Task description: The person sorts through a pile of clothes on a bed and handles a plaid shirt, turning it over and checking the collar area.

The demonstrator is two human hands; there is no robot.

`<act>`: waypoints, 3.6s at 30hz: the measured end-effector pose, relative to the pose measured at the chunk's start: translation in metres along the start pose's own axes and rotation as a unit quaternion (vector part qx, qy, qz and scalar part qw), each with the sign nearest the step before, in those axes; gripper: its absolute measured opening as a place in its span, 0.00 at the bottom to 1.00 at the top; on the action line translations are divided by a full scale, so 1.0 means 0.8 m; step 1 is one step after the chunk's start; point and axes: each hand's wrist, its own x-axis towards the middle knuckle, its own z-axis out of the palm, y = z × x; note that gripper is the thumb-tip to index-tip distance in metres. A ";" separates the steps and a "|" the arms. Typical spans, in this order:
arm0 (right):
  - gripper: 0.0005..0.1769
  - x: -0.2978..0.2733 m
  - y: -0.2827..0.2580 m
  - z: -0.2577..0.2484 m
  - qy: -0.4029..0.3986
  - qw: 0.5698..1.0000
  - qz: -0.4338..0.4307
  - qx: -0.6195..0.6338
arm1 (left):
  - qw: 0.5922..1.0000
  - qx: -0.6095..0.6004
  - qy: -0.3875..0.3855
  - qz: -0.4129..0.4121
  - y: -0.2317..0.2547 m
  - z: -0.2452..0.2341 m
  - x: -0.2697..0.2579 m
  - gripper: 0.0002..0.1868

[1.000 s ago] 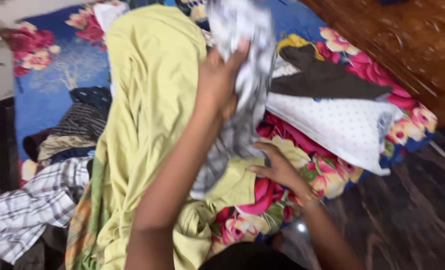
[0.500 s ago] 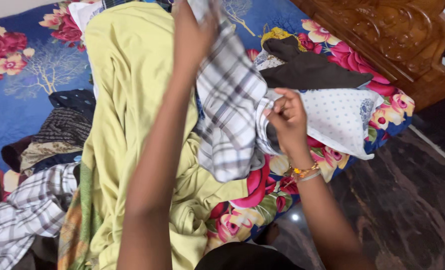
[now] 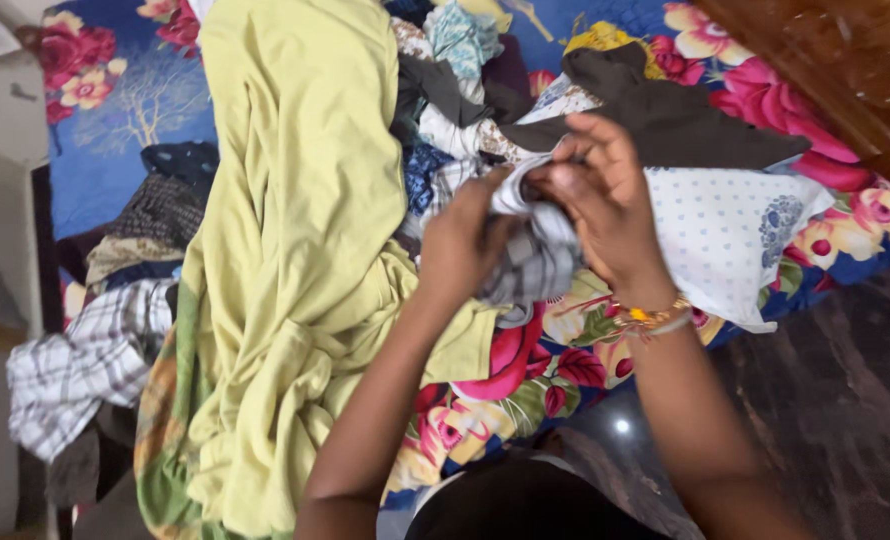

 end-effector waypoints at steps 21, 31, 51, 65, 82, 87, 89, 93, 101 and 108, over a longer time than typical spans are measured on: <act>0.16 0.027 0.028 -0.095 -0.120 0.937 -0.048 -0.323 | 0.985 -0.155 0.073 -0.037 0.035 -0.147 0.066 0.19; 0.32 -0.041 -0.135 -0.049 -0.390 0.797 -0.022 -0.461 | 0.991 -0.060 -0.093 0.070 0.063 -0.278 -0.020 0.36; 0.50 -0.022 0.323 -0.228 -0.020 0.734 0.193 -0.651 | 0.825 0.148 -0.116 -0.533 -0.458 -0.006 -0.220 0.49; 0.34 0.033 0.336 -0.256 0.133 0.917 0.368 -0.082 | 0.811 -0.135 0.363 -0.439 -0.493 -0.003 -0.163 0.13; 0.21 0.036 0.422 -0.342 0.173 0.807 0.393 -0.405 | 0.921 -0.127 0.074 -0.361 -0.368 -0.019 -0.079 0.12; 0.24 0.082 0.327 -0.321 0.192 0.806 -0.045 -0.558 | 0.893 -0.014 0.089 -0.442 -0.327 -0.055 -0.040 0.13; 0.27 0.096 0.275 -0.293 0.130 0.835 -0.074 -0.529 | 0.952 0.040 0.112 -0.282 -0.302 -0.067 -0.019 0.14; 0.29 0.116 0.209 -0.235 -0.012 0.954 -0.034 -0.297 | 0.988 0.045 0.094 -0.114 -0.237 -0.064 0.009 0.13; 0.17 0.093 0.140 -0.302 0.057 0.964 0.229 0.119 | 0.951 0.056 0.170 -0.253 -0.222 -0.194 -0.025 0.08; 0.15 0.083 0.090 -0.271 0.144 0.977 0.151 -0.042 | 0.966 0.062 0.084 -0.237 -0.208 -0.235 -0.042 0.08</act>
